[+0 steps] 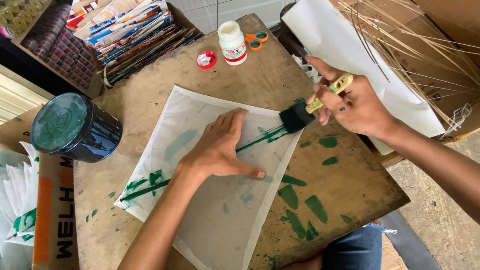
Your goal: Assembling a kite by gluing paper to a frame and painting a decorative stripe.
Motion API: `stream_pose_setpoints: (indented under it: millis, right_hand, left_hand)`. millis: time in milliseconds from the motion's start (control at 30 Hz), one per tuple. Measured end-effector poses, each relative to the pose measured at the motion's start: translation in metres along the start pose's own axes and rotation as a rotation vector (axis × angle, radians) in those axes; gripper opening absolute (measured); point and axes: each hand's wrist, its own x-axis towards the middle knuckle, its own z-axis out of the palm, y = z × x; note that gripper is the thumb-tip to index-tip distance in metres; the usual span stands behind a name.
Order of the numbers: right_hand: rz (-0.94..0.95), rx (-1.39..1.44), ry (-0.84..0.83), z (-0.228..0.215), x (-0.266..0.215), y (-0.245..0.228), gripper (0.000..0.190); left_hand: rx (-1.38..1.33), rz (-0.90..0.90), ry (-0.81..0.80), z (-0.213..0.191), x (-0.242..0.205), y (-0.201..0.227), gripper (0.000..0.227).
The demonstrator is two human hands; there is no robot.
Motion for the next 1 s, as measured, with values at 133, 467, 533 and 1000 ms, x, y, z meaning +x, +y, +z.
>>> stream_pose_setpoints:
  millis: [133, 467, 533, 1000]
  right_hand:
    - [0.005, -0.015, 0.014, -0.003, 0.001, -0.002, 0.056]
    - [-0.006, -0.050, 0.007, -0.016, -0.002, -0.001, 0.058]
    - [0.018, -0.087, -0.026, -0.022, -0.001, -0.005, 0.060]
    - [0.358, 0.662, -0.039, 0.066, 0.036, -0.034, 0.057]
  left_hand:
    - [-0.012, 0.003, -0.002, 0.000, -0.001, -0.001, 0.131]
    - [0.018, 0.079, 0.091, 0.018, 0.007, -0.019, 0.135]
    - [0.048, 0.149, 0.184, 0.028, 0.011, -0.029, 0.140]
    - [-0.214, 0.057, 0.339, 0.007, -0.079, -0.066, 0.148]
